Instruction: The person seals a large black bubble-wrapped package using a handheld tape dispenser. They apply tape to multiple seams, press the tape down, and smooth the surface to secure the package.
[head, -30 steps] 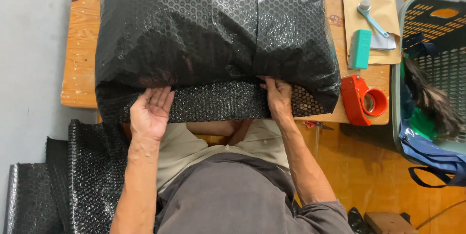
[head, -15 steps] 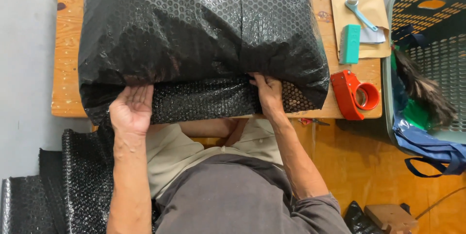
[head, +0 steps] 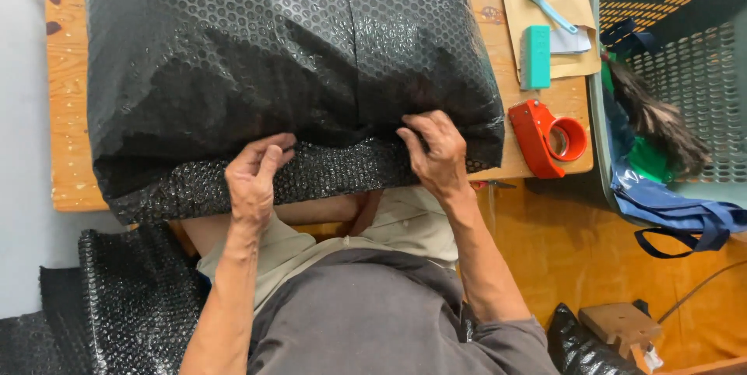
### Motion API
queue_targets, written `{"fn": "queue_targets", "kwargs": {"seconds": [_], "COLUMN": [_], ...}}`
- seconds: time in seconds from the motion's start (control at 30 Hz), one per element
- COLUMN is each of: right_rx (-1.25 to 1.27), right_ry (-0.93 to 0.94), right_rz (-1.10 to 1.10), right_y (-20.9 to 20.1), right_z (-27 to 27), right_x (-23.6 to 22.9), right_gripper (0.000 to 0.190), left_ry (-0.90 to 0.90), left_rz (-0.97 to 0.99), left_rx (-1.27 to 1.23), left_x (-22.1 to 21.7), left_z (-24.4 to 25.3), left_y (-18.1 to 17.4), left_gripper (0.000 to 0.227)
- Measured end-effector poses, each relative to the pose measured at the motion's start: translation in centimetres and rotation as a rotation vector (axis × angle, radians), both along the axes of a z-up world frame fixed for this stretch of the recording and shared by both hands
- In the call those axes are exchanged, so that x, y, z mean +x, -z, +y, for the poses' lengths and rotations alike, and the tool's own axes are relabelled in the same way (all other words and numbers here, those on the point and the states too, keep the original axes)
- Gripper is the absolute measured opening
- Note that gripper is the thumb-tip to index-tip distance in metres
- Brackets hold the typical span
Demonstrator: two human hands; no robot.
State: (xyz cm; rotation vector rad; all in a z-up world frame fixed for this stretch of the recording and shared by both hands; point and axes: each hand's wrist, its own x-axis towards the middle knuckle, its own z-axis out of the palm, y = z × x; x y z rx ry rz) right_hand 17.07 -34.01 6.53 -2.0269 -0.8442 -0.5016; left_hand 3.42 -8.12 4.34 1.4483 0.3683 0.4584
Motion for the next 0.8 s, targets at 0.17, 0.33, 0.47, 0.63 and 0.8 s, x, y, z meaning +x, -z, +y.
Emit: {"fn": "queue_targets", "kwargs": {"seconds": [0.17,0.33,0.47,0.63,0.8], "right_rx": [0.004,0.066,0.131,-0.131,-0.791], "right_ry": [0.020,0.058,0.263,0.610,0.777], "right_rz": [-0.036,0.038,-0.003,-0.256,-0.157], "right_y": [3.2,2.4,-0.6,0.6,6.5], "right_z": [-0.2,-0.4,-4.4,-14.6,-20.7], "right_x": [1.5,0.4,-0.9,2.1,2.6], "right_gripper": [0.017,0.020,0.008,0.019,0.057], "left_ry": [-0.119,-0.095,-0.032,-0.048,0.160], "left_rz": [-0.005,0.042,0.122,0.087,0.085], "left_rx": [-0.173,-0.093,0.059,0.102,-0.022], "left_x": [1.1,0.6,-0.1,-1.1,-0.8], "left_z": [1.3,1.5,0.9,-1.4,-7.4], "left_y": [4.9,5.2,3.5,1.9,-1.8], "left_gripper": [0.027,0.027,0.029,0.025,0.031]}}
